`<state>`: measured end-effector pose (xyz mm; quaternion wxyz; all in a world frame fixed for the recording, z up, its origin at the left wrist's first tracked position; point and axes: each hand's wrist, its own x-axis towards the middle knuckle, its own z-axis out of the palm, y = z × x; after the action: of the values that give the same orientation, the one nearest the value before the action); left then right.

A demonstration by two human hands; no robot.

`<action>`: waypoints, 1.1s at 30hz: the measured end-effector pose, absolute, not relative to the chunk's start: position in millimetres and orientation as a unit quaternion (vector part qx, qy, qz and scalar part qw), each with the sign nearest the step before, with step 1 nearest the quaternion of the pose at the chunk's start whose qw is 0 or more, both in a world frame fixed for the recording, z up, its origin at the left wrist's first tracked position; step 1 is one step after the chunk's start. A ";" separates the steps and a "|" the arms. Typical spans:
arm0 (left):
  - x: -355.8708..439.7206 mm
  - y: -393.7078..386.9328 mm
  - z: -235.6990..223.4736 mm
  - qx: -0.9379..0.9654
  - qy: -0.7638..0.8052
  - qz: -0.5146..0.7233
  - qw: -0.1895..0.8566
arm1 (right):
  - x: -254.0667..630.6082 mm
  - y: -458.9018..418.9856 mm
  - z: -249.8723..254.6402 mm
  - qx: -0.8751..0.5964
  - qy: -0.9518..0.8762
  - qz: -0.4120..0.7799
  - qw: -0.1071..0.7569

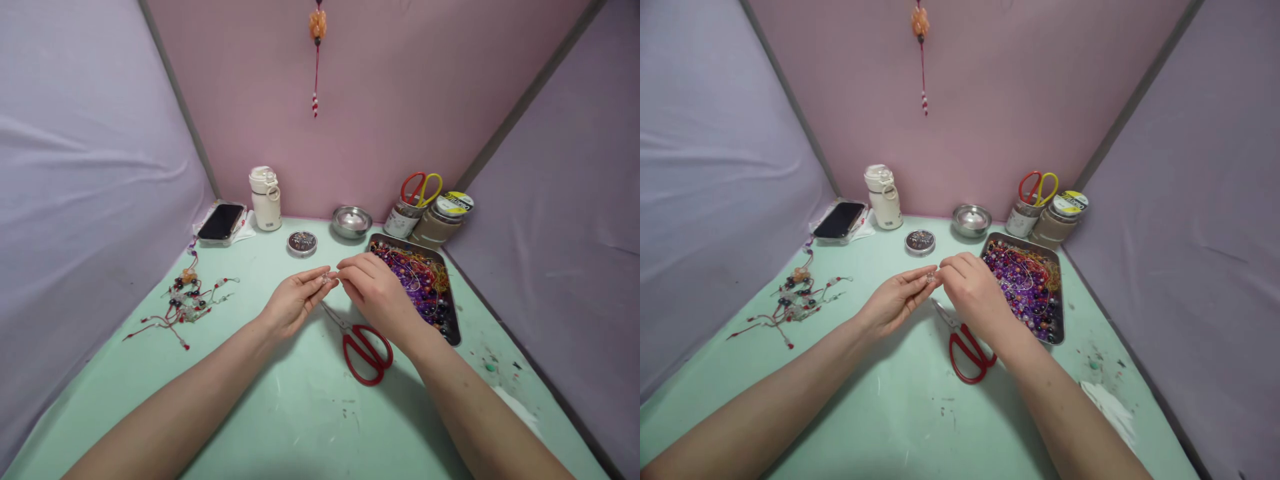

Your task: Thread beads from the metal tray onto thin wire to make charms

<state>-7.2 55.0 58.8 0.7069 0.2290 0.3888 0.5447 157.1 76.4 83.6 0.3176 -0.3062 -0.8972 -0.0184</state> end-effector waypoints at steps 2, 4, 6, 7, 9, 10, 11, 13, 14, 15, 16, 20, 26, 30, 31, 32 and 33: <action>-8.3 55.2 60.1 0.230 0.393 0.538 0.709 | 157.1 76.5 83.5 -0.298 -0.897 0.000 0.327; -9.1 55.1 60.8 0.238 0.391 0.528 0.715 | 157.2 76.4 83.1 -0.301 -0.896 0.002 0.326; -9.6 55.0 61.1 0.250 0.387 0.519 0.721 | 157.5 76.1 82.9 -0.305 -0.897 -0.004 0.321; -9.8 55.1 61.1 0.253 0.387 0.515 0.722 | 157.7 76.0 82.8 -0.306 -0.898 -0.007 0.317; -10.3 55.4 60.7 0.253 0.388 0.512 0.723 | 158.1 75.8 82.9 -0.312 -0.900 -0.016 0.305; -10.6 55.6 60.4 0.251 0.388 0.513 0.724 | 158.3 75.7 82.9 -0.317 -0.900 -0.024 0.299; -10.8 55.8 60.2 0.250 0.387 0.513 0.724 | 158.4 75.5 82.9 -0.322 -0.900 -0.032 0.291; -11.3 56.1 60.1 0.249 0.386 0.513 0.725 | 158.4 75.2 82.7 -0.332 -0.899 -0.053 0.279; -11.5 56.1 60.2 0.250 0.388 0.512 0.725 | 158.2 75.0 82.5 -0.337 -0.898 -0.062 0.275; -11.6 56.0 60.6 0.250 0.390 0.511 0.724 | 157.9 74.8 82.2 -0.342 -0.897 -0.071 0.271; -11.6 55.8 60.9 0.249 0.392 0.509 0.725 | 157.6 74.7 81.9 -0.347 -0.896 -0.077 0.268; -11.5 55.5 61.4 0.246 0.390 0.507 0.729 | 156.2 74.8 80.5 -0.357 -0.892 -0.092 0.261; -11.4 55.7 59.3 0.241 0.385 0.509 0.731 | 155.5 75.5 78.8 -0.365 -0.889 -0.103 0.256; -10.6 55.1 59.8 0.241 0.386 0.507 0.732 | 155.6 75.7 76.0 -0.363 -0.889 -0.105 0.258; -10.3 55.0 60.1 0.241 0.387 0.507 0.732 | 155.5 75.7 75.3 -0.362 -0.889 -0.104 0.259; -10.1 54.9 60.5 0.241 0.387 0.507 0.732 | 155.4 75.7 74.7 -0.361 -0.890 -0.103 0.259; -9.9 54.9 60.8 0.242 0.387 0.506 0.732 | 155.2 75.7 74.3 -0.361 -0.890 -0.103 0.260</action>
<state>-9.9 54.9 60.8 0.7322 0.2417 0.3868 0.5058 155.2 75.7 74.3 0.2598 -0.3607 -0.8899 -0.1026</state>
